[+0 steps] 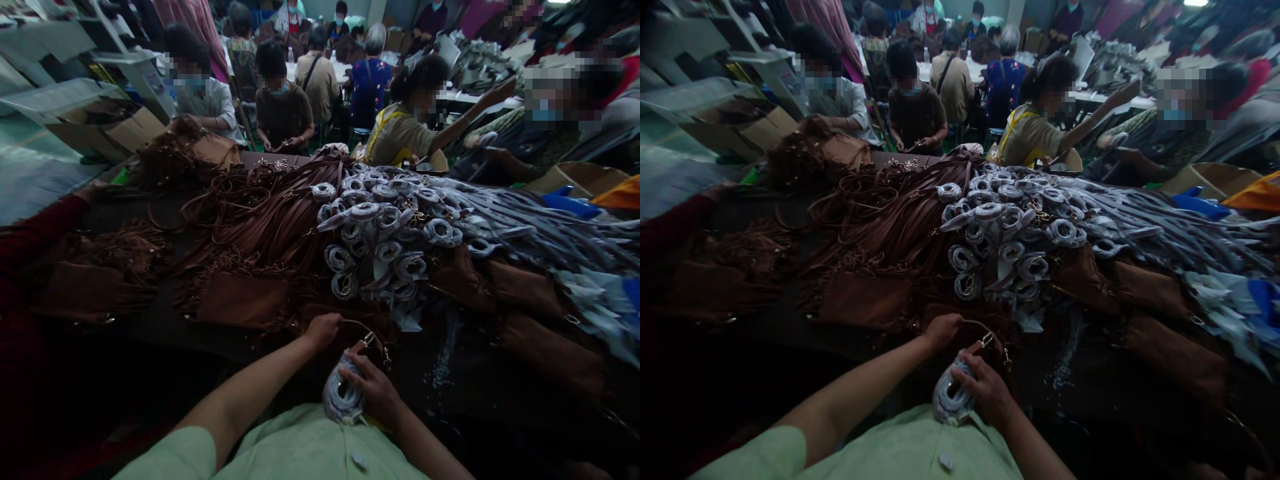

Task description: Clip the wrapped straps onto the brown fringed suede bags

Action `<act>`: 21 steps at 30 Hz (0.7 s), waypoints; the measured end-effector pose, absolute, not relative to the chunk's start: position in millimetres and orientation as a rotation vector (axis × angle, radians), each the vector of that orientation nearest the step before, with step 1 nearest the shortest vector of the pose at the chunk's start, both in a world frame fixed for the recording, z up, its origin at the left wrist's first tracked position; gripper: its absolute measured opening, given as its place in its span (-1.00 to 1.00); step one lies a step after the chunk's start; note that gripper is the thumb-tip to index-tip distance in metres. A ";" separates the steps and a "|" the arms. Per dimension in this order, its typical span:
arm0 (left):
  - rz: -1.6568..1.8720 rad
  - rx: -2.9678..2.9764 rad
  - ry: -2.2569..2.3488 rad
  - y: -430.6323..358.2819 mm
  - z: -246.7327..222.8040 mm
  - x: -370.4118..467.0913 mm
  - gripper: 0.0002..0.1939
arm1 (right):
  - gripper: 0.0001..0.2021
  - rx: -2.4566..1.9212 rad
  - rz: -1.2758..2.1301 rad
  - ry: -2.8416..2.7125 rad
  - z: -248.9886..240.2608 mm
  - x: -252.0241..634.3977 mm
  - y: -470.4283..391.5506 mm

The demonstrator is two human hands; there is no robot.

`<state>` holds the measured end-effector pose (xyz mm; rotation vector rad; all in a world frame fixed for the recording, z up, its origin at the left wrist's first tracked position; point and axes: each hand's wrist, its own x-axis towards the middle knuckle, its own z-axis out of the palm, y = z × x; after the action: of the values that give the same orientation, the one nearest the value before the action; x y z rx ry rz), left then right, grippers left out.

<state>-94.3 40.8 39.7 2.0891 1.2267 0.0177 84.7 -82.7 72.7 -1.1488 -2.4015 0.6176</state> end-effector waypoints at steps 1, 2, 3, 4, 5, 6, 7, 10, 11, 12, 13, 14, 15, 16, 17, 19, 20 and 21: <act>-0.002 2.066 1.227 50.1 42.0 -91.3 -0.76 | -0.52 -1.132 0.692 -2.462 73.1 83.3 -80.4; -0.011 2.069 1.199 58.7 45.4 -89.7 -0.77 | -0.52 -1.141 0.763 -2.504 73.3 82.8 -76.7; -0.011 2.094 1.149 65.5 49.5 -89.3 -0.77 | -0.51 -1.174 0.823 -2.523 72.8 82.8 -72.0; -0.001 2.132 1.095 69.8 54.0 -89.8 -0.76 | -0.50 -1.219 0.865 -2.523 71.4 83.3 -66.7; 0.018 2.177 1.047 71.5 58.6 -90.8 -0.75 | -0.48 -1.283 0.885 -2.505 68.8 83.8 -61.4; 0.038 2.225 1.008 71.0 63.1 -92.0 -0.74 | -0.48 -1.384 0.876 -2.471 64.9 83.9 -56.7; 0.055 2.273 0.973 68.8 67.3 -93.1 -0.74 | -0.48 -1.527 0.839 -2.420 59.9 83.3 -52.9; 0.092 2.388 0.875 59.8 77.1 -96.8 -0.71 | -0.54 -2.028 0.586 -2.211 41.2 74.9 -47.0; 0.096 2.403 0.855 57.5 78.9 -99.2 -0.69 | -0.57 -2.148 0.501 -2.152 35.5 70.4 -46.2; 0.095 2.404 0.856 55.5 79.8 -103.0 -0.66 | -0.59 -2.222 0.429 -2.119 30.6 65.5 -45.4; 0.089 2.395 0.888 53.6 79.7 -108.2 -0.62 | -0.59 -2.261 0.363 -2.107 26.9 60.8 -44.3; 0.069 2.379 0.955 51.2 78.5 -114.8 -0.58 | -0.59 -2.280 0.304 -2.107 24.3 56.6 -42.7; 0.031 2.358 1.051 48.2 76.4 -122.5 -0.52 | -0.59 -2.292 0.261 -2.110 22.6 52.9 -40.4; -0.017 2.329 1.163 44.4 73.6 -130.8 -0.46 | -0.60 -2.306 0.244 -2.112 21.6 49.8 -37.6; -0.066 2.293 1.273 40.1 70.4 -139.1 -0.38 | -0.62 -2.327 0.273 -2.109 21.1 47.2 -34.2; -0.138 2.206 1.429 31.2 64.9 -154.0 -0.28 | -0.68 -2.364 0.459 -2.087 20.3 42.6 -27.0; -0.148 2.153 1.474 27.5 63.2 -160.2 -0.31 | -0.71 -2.366 0.572 -2.073 20.0 40.4 -23.7; -0.149 2.091 1.504 24.6 62.2 -165.8 -0.38 | -0.73 -2.358 0.664 -2.063 19.7 38.3 -21.2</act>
<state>-165.8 24.6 62.2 2.0907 1.5040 -0.1493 38.3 -21.2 19.7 -2.3580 -2.0634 0.6638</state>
